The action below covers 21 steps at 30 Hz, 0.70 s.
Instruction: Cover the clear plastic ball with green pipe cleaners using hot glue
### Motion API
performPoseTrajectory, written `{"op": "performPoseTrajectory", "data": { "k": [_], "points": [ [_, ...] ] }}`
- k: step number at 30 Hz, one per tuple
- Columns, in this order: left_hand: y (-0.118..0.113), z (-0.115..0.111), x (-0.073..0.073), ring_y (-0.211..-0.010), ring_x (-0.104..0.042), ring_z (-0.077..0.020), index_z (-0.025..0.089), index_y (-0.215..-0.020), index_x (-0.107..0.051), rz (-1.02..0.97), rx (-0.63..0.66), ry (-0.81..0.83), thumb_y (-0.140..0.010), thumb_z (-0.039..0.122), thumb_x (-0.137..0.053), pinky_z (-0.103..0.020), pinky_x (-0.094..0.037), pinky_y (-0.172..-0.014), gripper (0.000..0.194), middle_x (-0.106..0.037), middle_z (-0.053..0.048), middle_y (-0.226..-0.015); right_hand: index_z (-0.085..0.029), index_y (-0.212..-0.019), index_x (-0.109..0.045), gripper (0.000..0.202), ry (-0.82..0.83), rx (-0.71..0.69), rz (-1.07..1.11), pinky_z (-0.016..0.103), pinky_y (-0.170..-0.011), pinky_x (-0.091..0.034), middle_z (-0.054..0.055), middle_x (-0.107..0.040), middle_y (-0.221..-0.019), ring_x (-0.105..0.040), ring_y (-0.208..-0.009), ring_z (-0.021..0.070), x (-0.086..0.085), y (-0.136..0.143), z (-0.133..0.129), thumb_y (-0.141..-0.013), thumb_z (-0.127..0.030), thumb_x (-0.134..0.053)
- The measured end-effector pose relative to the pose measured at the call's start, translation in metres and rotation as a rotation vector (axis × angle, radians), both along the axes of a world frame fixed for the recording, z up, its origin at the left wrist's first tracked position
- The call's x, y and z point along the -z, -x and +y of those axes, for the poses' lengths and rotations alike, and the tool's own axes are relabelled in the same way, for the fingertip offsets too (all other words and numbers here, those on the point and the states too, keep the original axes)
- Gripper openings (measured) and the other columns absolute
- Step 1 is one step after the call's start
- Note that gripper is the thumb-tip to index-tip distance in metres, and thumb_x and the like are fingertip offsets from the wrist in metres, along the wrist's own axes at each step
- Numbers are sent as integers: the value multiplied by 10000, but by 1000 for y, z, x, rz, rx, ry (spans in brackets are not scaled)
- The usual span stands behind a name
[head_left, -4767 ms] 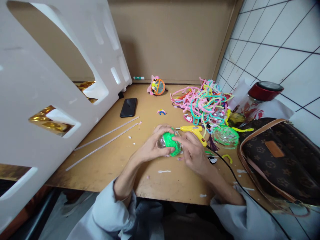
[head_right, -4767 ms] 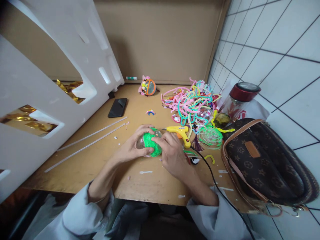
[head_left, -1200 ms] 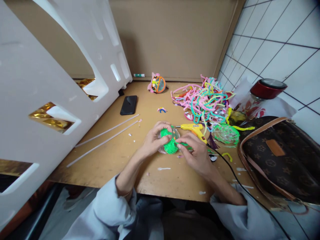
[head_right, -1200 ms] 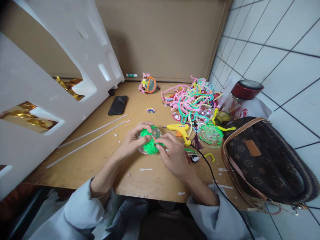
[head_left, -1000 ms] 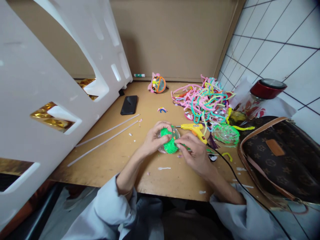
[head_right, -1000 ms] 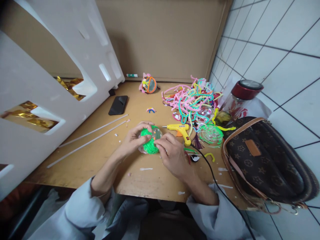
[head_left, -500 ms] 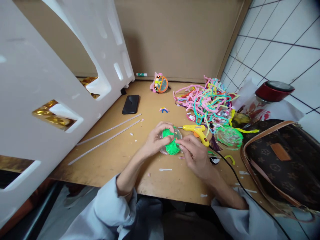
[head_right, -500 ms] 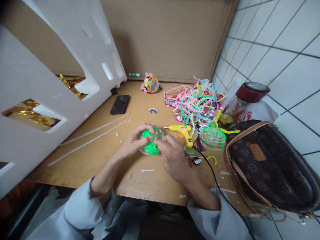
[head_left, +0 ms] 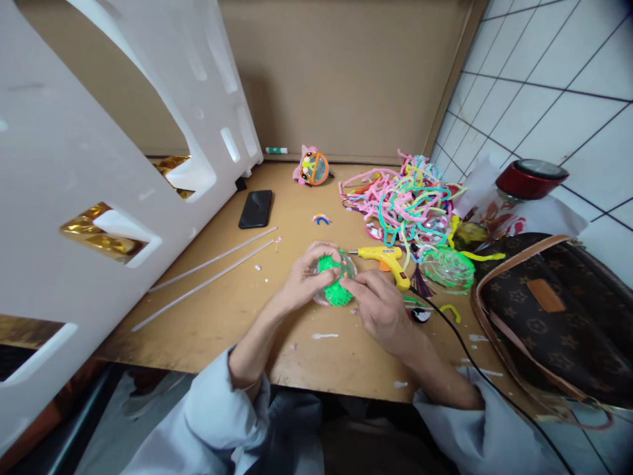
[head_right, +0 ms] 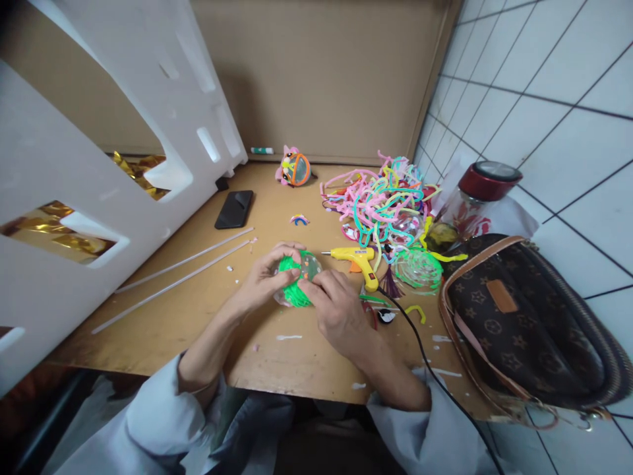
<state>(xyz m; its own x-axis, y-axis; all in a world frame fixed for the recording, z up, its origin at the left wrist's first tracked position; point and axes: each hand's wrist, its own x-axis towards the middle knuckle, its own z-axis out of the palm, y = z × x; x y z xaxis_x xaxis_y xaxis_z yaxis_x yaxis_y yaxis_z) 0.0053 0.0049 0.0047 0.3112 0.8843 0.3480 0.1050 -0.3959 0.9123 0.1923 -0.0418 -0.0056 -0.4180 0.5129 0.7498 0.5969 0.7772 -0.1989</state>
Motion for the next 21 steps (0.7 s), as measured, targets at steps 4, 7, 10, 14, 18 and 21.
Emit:
{"op": "performPoseTrajectory", "data": {
  "k": [4, 7, 10, 14, 18, 21],
  "points": [
    [-1, 0, 1, -1120, -562, -230, 193, -881, -640, 8, -5, -17, -775, 263, -657, -397, -424, -1040, 128, -622, -78, -1094, -138, -1097, -654, 282, -114, 44, -70, 341, -709, -466, 84, -636, -837, -583, -799, 206, -1, 1, 0, -951, -54, -427],
    [-1, 0, 1, -1093, -576, -223, 192, -887, -638, 21, -4, -19, -778, 258, -649, -389, -442, -1016, 127, -631, -77, -1087, -131, -1065, -658, 267, -163, 86, -113, 344, -690, -457, 82, -643, -808, -580, -771, 206, -4, 3, -1, -954, -54, -426],
    [-1, 0, 0, -1102, -580, -227, 193, -888, -635, 31, -2, -17, -781, 258, -648, -391, -447, -1014, 125, -636, -78, -1099, -132, -1061, -647, 263, -77, 60, -73, 335, -683, -477, 90, -663, -846, -595, -784, 201, -3, 3, -1, -962, -63, -413],
    [-1, -1, -2, -1107, -580, -227, 194, -876, -634, 38, -4, -10, -784, 260, -651, -389, -443, -1019, 115, -629, -77, -1088, -151, -1015, -628, 219, -6, 21, 61, 325, -731, -510, 91, -674, -881, -621, -837, 195, 2, 1, 0, -958, -72, -432],
    [0, -1, -1, -1102, -578, -222, 197, -881, -634, 34, 0, -14, -779, 255, -646, -384, -440, -1022, 118, -623, -71, -1097, -171, -1046, -650, 276, -67, 32, -1, 314, -695, -490, 69, -665, -857, -609, -805, 183, 2, 0, 1, -955, -58, -415],
    [0, -1, 1, -1099, -573, -219, 194, -883, -629, 31, 2, -14, -781, 263, -639, -380, -438, -1016, 124, -618, -66, -1093, -143, -1037, -667, 260, -156, 55, -44, 315, -680, -464, 64, -651, -817, -586, -781, 181, -1, 2, 1, -945, -48, -443]
  ]
}}
